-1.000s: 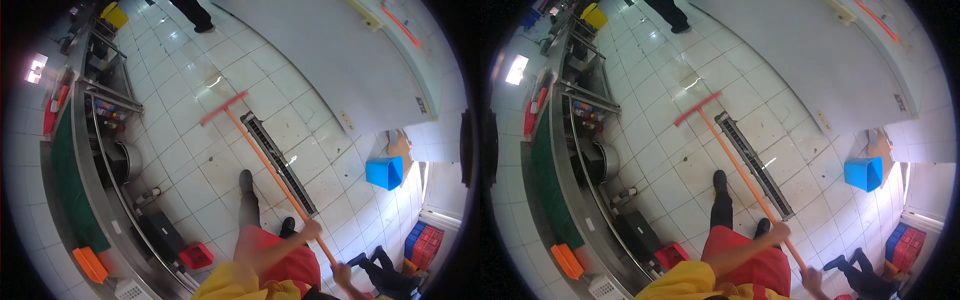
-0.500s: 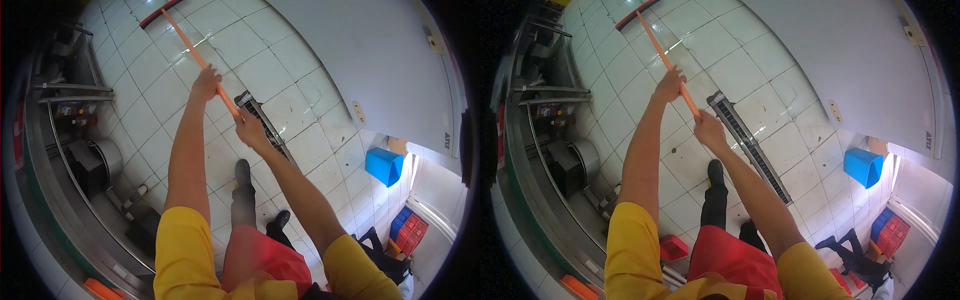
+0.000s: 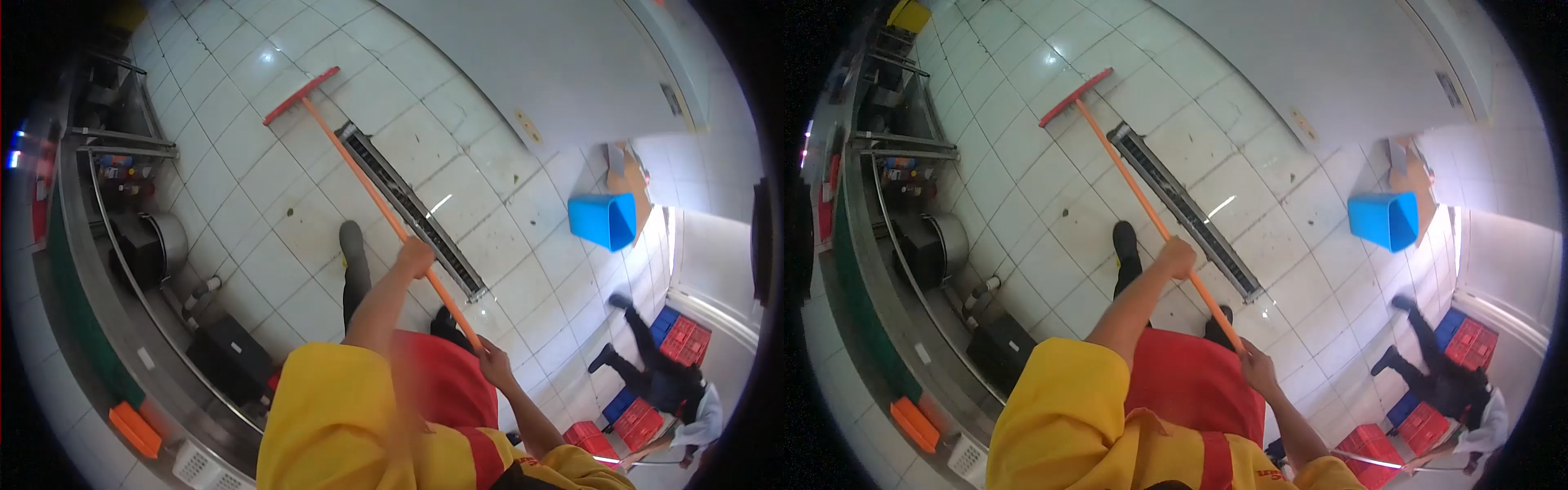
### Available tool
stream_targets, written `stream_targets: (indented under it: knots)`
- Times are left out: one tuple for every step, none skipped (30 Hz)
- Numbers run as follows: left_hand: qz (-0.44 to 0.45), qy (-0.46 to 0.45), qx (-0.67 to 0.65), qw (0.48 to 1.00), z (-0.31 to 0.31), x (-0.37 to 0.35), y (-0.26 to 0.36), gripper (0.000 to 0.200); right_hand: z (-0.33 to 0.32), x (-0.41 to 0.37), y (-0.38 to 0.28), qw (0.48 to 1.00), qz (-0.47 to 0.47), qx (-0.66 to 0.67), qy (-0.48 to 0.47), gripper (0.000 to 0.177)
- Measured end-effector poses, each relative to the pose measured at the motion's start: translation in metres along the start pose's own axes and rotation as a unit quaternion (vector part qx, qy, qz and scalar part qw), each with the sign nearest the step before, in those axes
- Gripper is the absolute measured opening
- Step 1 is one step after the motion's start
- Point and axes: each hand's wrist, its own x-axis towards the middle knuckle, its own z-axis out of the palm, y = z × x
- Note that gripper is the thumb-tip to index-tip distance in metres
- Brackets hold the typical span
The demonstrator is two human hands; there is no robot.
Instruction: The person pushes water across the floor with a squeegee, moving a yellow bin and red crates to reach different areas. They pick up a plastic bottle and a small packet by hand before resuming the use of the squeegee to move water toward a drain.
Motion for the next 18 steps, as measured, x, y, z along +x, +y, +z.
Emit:
stream_targets:
  knots:
    - [0.009, 0.009, -0.008, 1.000, 0.015, 0.003, 0.042, 0.010, -0.012, -0.028, 0.028, 0.999, 0.036, -0.021, -0.019, 0.033]
    - [0.032, -0.014, -0.019, 0.999, 0.022, 0.002, 0.087, 0.011, -0.023, -0.059, 0.058, 0.998, 0.054, -0.002, -0.023, 0.032]
    - [0.052, -0.035, -0.032, 0.998, 0.025, 0.000, 0.132, 0.012, -0.036, -0.091, 0.086, 0.997, 0.070, 0.015, -0.027, 0.032]
    - [0.048, -0.056, -0.082, 0.994, 0.027, -0.005, 0.176, 0.013, -0.049, -0.124, 0.110, 0.997, 0.071, 0.006, -0.023, 0.031]
    - [0.063, -0.033, -0.089, 0.994, 0.030, -0.017, 0.219, 0.013, -0.057, -0.160, 0.135, 0.997, 0.073, -0.002, -0.016, 0.031]
    - [0.110, -0.032, -0.108, 0.988, 0.029, -0.026, 0.255, 0.012, -0.063, -0.192, 0.167, 0.997, 0.077, 0.002, -0.012, 0.030]
    - [0.120, -0.006, -0.129, 0.984, 0.042, -0.029, 0.296, 0.010, -0.068, -0.225, 0.197, 0.997, 0.081, 0.006, -0.008, 0.029]
    - [0.151, -0.037, -0.130, 0.979, 0.027, -0.043, 0.327, 0.009, -0.075, -0.260, 0.221, 0.998, 0.064, 0.013, 0.017, 0.029]
    - [0.152, -0.011, -0.153, 0.976, 0.036, -0.049, 0.364, 0.010, -0.085, -0.291, 0.235, 0.998, 0.045, 0.019, 0.042, 0.030]
    - [0.152, -0.004, -0.169, 0.974, 0.054, -0.049, 0.402, 0.012, -0.104, -0.319, 0.230, 0.994, 0.102, -0.009, 0.021, 0.029]
    - [0.189, 0.007, -0.198, 0.962, 0.060, -0.055, 0.436, 0.010, -0.119, -0.347, 0.225, 0.986, 0.161, -0.038, -0.001, 0.028]
    - [0.226, 0.020, -0.228, 0.947, 0.060, -0.062, 0.460, 0.009, -0.123, -0.380, 0.246, 0.988, 0.143, -0.040, 0.032, 0.024]
    - [0.222, 0.004, -0.239, 0.945, 0.035, -0.079, 0.479, 0.009, -0.128, -0.411, 0.265, 0.989, 0.125, -0.044, 0.064, 0.026]
    - [0.263, -0.002, -0.239, 0.935, 0.049, -0.079, 0.510, 0.009, -0.140, -0.436, 0.262, 0.987, 0.136, -0.066, 0.060, 0.026]
    - [0.287, 0.004, -0.248, 0.925, 0.048, -0.086, 0.532, 0.009, -0.149, -0.451, 0.250, 0.983, 0.149, -0.094, 0.051, 0.026]
    - [0.295, -0.013, -0.256, 0.920, 0.021, -0.102, 0.536, 0.011, -0.159, -0.464, 0.241, 0.979, 0.162, -0.121, 0.038, 0.026]
    - [0.311, -0.010, -0.259, 0.914, 0.022, -0.106, 0.548, 0.011, -0.167, -0.472, 0.234, 0.974, 0.168, -0.147, 0.027, 0.026]
    - [0.326, -0.007, -0.263, 0.908, 0.022, -0.108, 0.557, 0.011, -0.175, -0.475, 0.229, 0.971, 0.169, -0.171, 0.019, 0.026]
